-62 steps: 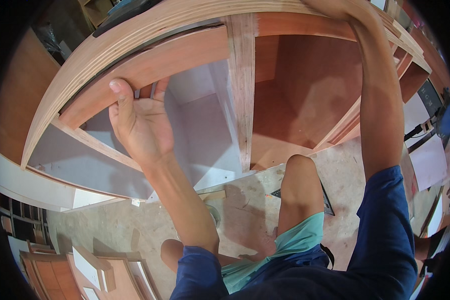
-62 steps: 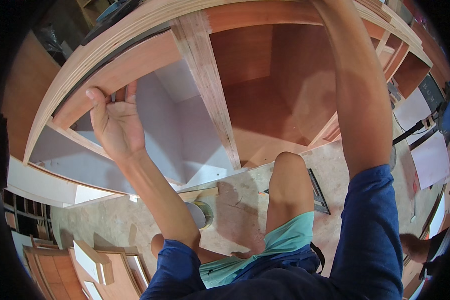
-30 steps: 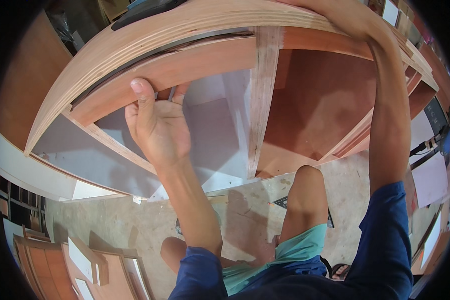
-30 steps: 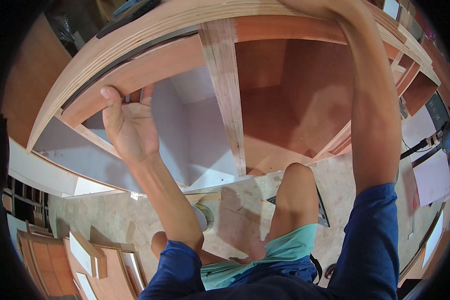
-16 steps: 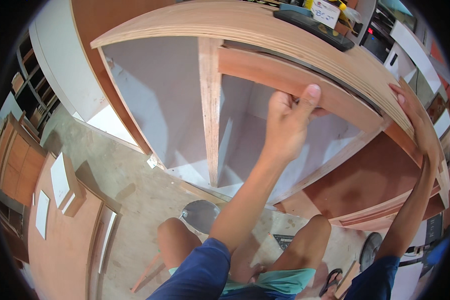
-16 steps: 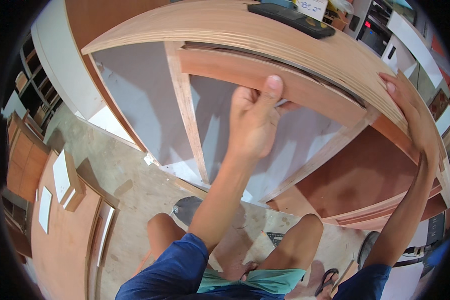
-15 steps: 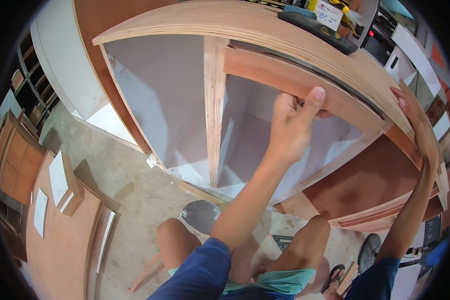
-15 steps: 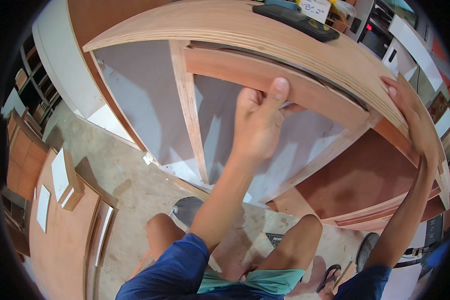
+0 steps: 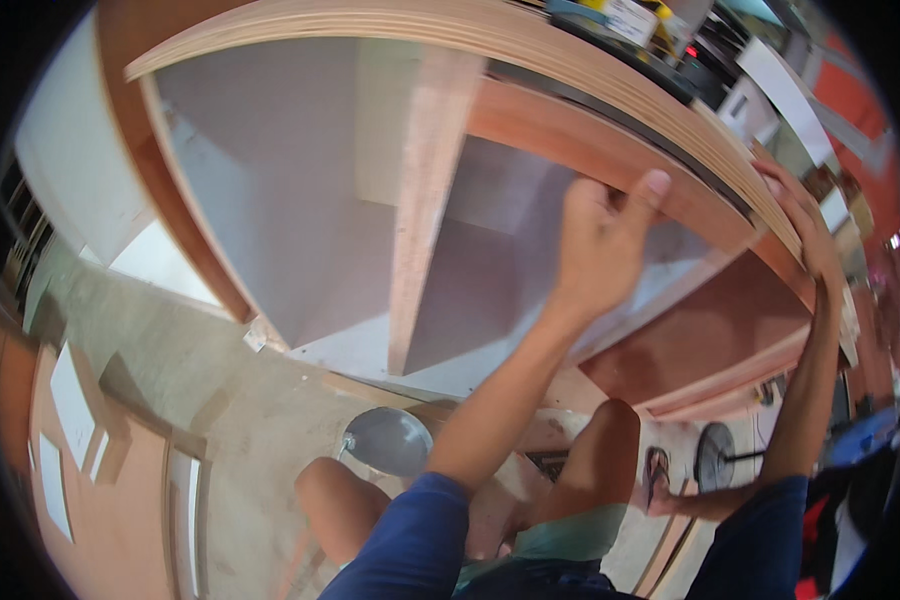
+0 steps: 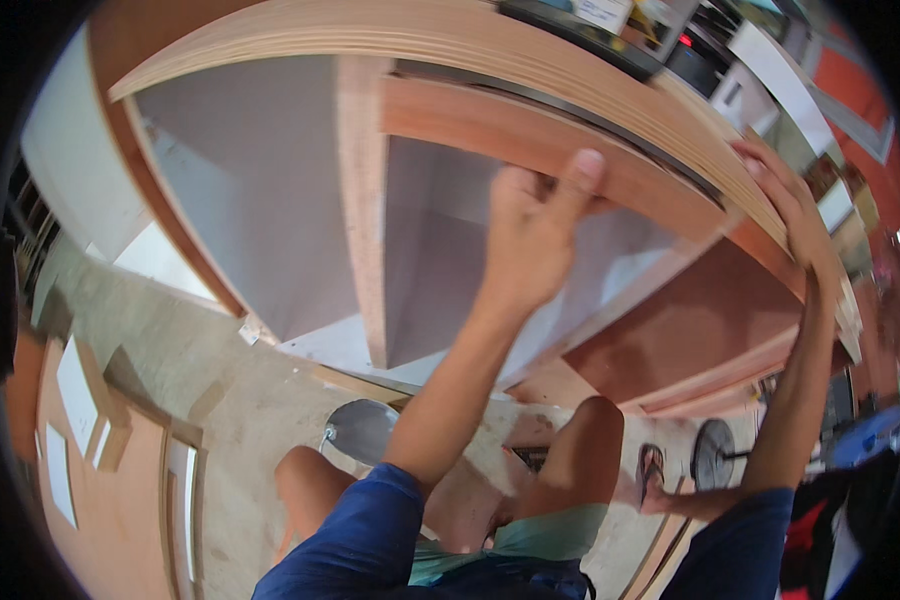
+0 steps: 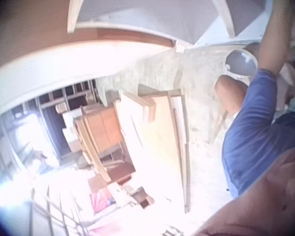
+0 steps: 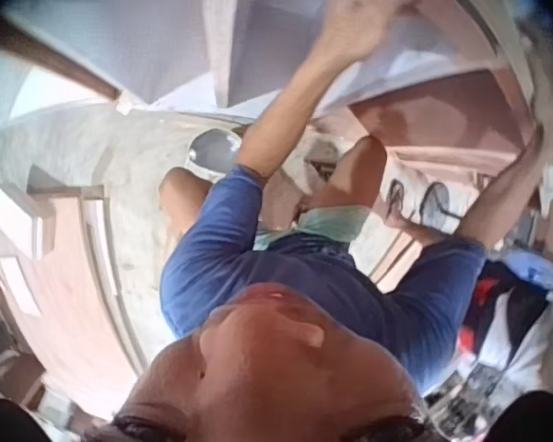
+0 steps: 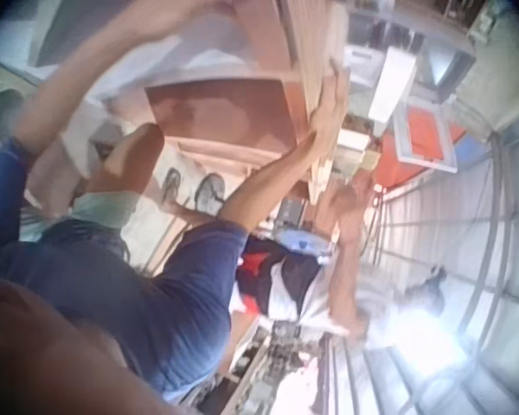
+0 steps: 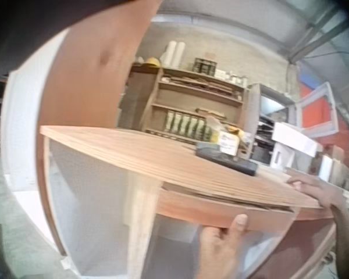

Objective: The person cuts thin wooden strips on a table saw and fits them into a curved wooden frame. They repeatedly move between the saw and the frame, cutting and inserting pieces to complete the assembly.

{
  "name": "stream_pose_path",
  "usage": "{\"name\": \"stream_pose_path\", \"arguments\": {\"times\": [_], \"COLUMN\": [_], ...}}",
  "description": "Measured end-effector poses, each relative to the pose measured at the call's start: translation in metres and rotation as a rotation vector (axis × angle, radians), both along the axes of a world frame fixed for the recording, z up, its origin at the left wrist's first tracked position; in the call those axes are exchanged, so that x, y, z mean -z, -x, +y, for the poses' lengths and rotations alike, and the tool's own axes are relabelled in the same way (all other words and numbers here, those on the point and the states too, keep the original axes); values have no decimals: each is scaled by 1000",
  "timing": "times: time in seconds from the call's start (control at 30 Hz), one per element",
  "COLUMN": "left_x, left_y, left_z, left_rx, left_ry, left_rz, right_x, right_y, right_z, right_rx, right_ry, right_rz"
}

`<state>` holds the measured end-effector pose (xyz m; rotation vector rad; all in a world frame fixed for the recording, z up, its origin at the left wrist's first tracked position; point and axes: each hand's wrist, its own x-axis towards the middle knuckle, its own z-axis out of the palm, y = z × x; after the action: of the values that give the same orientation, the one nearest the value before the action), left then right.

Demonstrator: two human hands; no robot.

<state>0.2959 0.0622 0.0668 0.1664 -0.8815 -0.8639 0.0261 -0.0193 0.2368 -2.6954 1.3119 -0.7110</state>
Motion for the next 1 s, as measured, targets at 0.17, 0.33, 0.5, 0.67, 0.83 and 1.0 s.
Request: {"name": "stream_pose_path", "arguments": {"times": [0.17, 0.33, 0.5, 0.67, 0.83, 1.0], "left_x": [3, 2, 4, 5, -6, -3], "left_y": [7, -1, -3, -6, -6, -6], "left_z": [-5, -3, 3, 4, 23, 40], "left_rx": [-86, -181, -187, -196, -204, -182], "left_ry": [-108, -69, -58, -36, 6, 54], "left_rz": [25, 27, -107, -82, -65, -64], "right_x": [2, 9, 2, 3, -7, -11], "right_y": [7, 18, 14, 24, 22, 23], "right_z": [-3, -12, 0, -3, -1, 71], "right_rx": [16, -8, 19, -112, -174, 4], "right_ry": [60, 88, 119, 291, 370, 237], "right_rz": [64, 153, 177, 274, 257, 184]}}
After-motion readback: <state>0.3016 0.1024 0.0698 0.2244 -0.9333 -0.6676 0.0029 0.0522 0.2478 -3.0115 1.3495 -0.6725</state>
